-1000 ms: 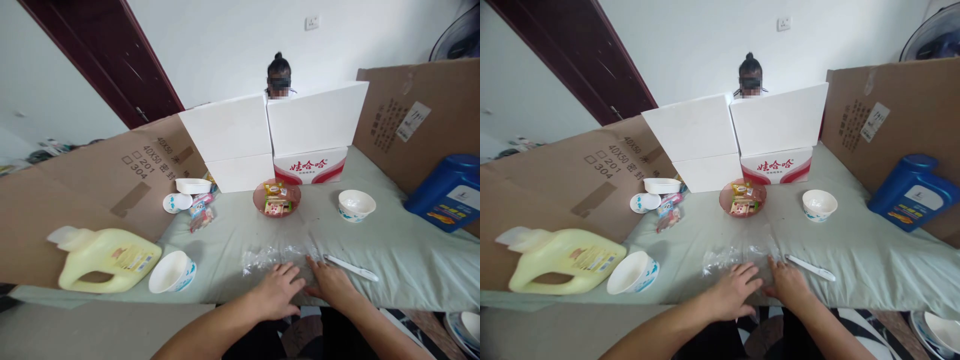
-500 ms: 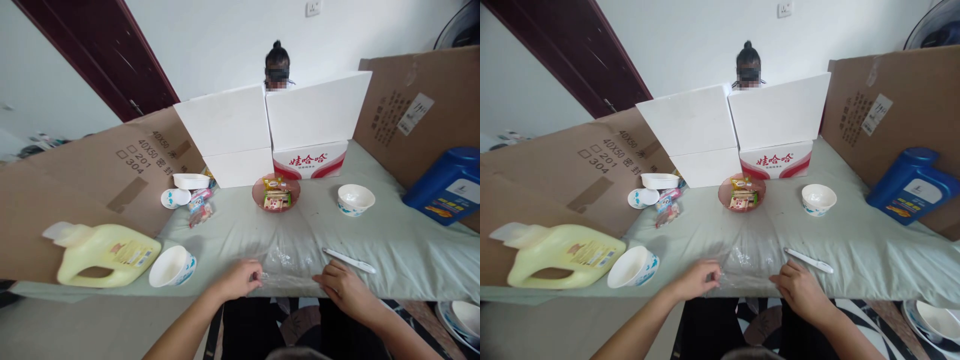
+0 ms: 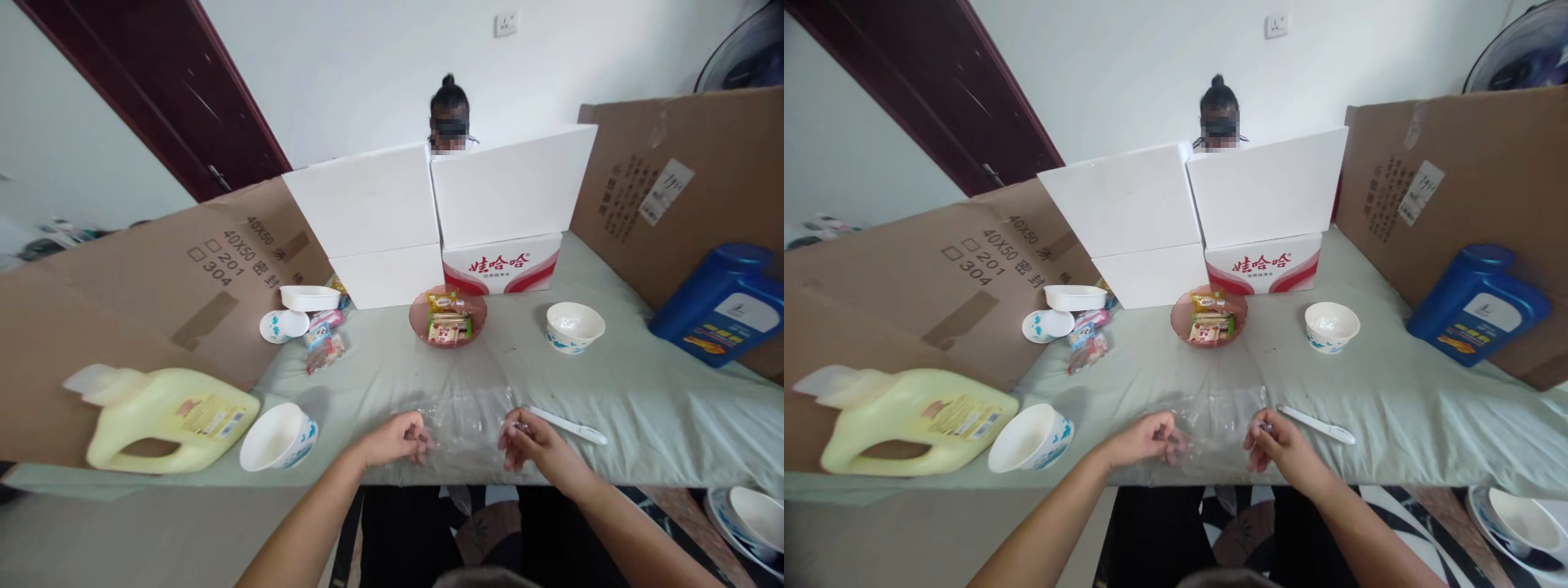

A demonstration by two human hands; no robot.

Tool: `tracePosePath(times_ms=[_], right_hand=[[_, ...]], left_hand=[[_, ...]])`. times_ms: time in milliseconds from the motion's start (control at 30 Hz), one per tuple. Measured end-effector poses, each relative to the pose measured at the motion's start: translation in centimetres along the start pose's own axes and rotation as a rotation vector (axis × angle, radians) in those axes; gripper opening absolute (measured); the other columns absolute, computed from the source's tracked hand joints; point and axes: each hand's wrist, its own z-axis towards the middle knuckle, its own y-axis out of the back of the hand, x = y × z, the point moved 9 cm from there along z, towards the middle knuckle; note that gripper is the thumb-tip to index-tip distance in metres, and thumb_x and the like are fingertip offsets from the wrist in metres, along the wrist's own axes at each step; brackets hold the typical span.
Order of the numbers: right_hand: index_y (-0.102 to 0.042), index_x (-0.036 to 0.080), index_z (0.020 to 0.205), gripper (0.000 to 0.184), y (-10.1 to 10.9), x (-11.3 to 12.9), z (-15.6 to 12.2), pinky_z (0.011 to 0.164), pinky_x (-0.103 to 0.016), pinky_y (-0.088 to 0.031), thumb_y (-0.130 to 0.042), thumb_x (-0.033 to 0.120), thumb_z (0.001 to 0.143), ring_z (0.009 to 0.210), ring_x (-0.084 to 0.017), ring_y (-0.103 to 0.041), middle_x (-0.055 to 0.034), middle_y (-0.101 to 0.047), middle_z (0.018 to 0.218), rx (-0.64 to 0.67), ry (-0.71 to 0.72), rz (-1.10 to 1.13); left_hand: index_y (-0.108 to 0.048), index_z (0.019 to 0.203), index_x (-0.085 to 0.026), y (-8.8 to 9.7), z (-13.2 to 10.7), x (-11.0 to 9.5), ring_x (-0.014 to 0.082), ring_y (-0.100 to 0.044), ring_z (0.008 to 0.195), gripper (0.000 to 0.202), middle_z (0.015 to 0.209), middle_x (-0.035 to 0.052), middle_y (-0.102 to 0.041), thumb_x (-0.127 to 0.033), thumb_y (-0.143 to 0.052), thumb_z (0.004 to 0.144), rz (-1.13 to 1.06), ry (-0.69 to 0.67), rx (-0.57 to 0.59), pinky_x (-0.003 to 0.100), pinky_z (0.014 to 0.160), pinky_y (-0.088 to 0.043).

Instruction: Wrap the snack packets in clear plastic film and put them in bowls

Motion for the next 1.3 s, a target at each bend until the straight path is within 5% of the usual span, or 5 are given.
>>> tracePosePath(times_ms=[100, 233, 700, 933, 1300], right_hand=[[-0.045, 0.022, 0.089, 0.031, 1.4, -2.7, 2.1, 0.044, -0.025, -0.039, -0.031, 0.05, 0.089, 0.043, -0.013, -0.055, 0.0015, -0.06, 0.066, -0.192, -0.134, -0.196], [-0.054, 0.018, 0.1, 0.025, 2.7, -2.5, 2.6, 0.062, -0.028, -0.044, -0.034, 0.029, 0.09, 0.065, -0.019, -0.066, -0.0047, -0.067, 0.071, -0.371, -0.115, -0.682], [-0.043, 0.014, 0.128, 0.037, 1.4, -2.3, 1.9, 0.063, -0.03, -0.042, -0.031, 0.029, 0.096, 0.079, -0.024, -0.07, -0.0104, -0.072, 0.085, -0.387, -0.125, -1.009], [-0.043, 0.013, 0.123, 0.037, 1.7, -2.4, 1.5, 0.059, -0.031, -0.043, -0.026, 0.03, 0.095, 0.073, -0.026, -0.069, -0.0109, -0.07, 0.081, -0.491, -0.011, -0.949], [-0.047, 0.022, 0.093, 0.02, 2.1, -2.4, 0.8, 0.068, -0.034, -0.046, -0.03, 0.03, 0.088, 0.08, -0.024, -0.066, -0.0101, -0.067, 0.091, -0.516, 0.101, -0.825]], left_hand=[[-0.038, 0.077, -0.021, 2.4, 0.7, -0.2, 0.0134, -0.064, 0.06, 0.045, 0.069, -0.0042, -0.062, -0.043, -0.075, 0.067, -0.05, -0.1, -0.165, 0.023, 0.056, -0.044], [-0.043, 0.084, -0.021, 5.7, 0.9, 1.4, 0.0097, -0.057, 0.048, 0.048, 0.063, -0.0093, -0.054, -0.034, -0.08, 0.057, -0.046, -0.097, -0.48, 0.021, 0.047, -0.043], [-0.051, 0.101, -0.021, 7.4, -2.5, 2.7, 0.0099, -0.055, 0.052, 0.034, 0.071, -0.0058, -0.057, -0.03, -0.065, 0.071, 0.049, -0.251, -1.023, 0.021, 0.05, -0.045], [-0.067, 0.086, -0.021, 4.8, -3.2, 0.9, 0.0188, -0.065, 0.096, 0.022, 0.098, 0.0046, -0.069, -0.014, -0.048, 0.079, 0.47, -0.397, -0.887, 0.035, 0.091, -0.05], [-0.056, 0.127, -0.023, 4.4, -3.6, 2.3, 0.0233, -0.057, 0.118, 0.049, 0.128, 0.0075, -0.059, -0.01, -0.045, 0.081, 0.75, -0.28, -1.055, 0.04, 0.101, -0.048]])
